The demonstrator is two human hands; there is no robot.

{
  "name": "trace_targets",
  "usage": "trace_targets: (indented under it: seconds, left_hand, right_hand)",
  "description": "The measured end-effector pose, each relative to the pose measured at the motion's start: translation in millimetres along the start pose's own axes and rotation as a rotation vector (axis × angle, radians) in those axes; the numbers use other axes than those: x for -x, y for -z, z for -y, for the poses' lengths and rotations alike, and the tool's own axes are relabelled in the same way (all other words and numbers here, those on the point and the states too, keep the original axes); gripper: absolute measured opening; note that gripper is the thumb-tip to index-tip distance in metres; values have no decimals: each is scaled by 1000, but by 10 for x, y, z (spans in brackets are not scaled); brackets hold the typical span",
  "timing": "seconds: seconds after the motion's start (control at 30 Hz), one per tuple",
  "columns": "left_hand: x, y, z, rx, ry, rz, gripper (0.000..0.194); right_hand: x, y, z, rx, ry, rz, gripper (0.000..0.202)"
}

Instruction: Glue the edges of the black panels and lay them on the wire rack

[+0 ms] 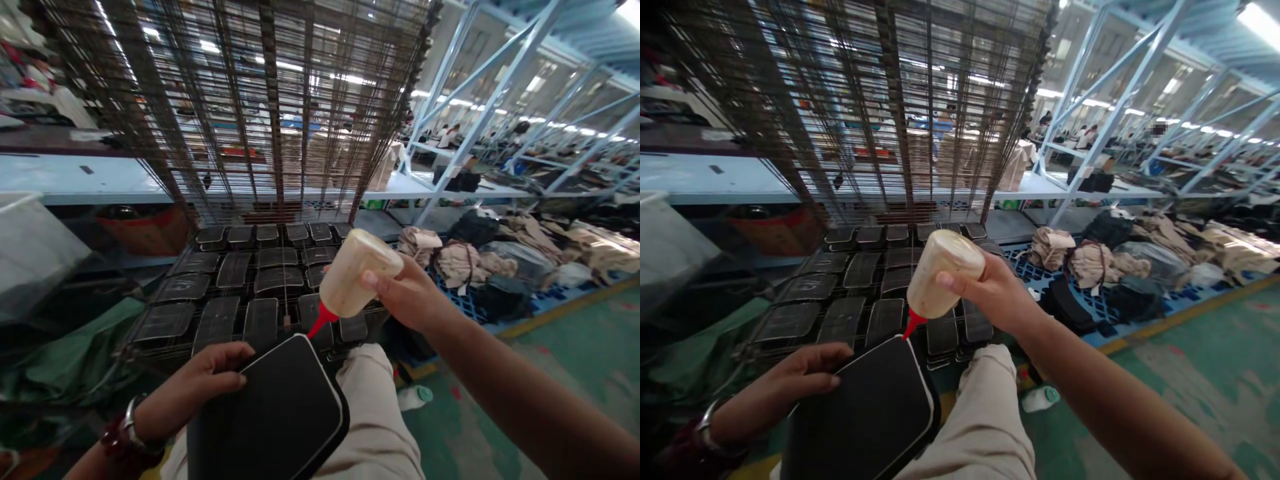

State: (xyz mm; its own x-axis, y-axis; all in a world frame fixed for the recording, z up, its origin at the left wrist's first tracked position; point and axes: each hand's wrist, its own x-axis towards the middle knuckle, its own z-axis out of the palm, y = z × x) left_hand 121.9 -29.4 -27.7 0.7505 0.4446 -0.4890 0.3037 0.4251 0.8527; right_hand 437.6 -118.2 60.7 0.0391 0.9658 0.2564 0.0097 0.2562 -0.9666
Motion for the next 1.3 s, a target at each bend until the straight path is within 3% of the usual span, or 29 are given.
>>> trace_targets:
  seconds: [0.17, 0.5, 0.63, 0.87, 1.3]
  left_hand:
    - [-126, 0, -13, -92, 30, -12, 19]
    - [-210, 28, -19, -65, 23, 11, 15]
    - [-153, 26, -48, -32, 11, 4, 16]
    - [17, 29, -97, -16, 1, 28, 17]
    - [68, -10, -107, 29, 4, 42, 16]
  right_hand:
    - [-113, -70, 168, 210, 101, 113, 35]
    - [-277, -176, 182, 179, 23, 180, 35]
    - [-254, -113, 129, 106, -11, 126, 29]
    - [-109, 12, -129, -258, -84, -99, 35]
    - [-12, 21, -297, -324, -104, -115, 37]
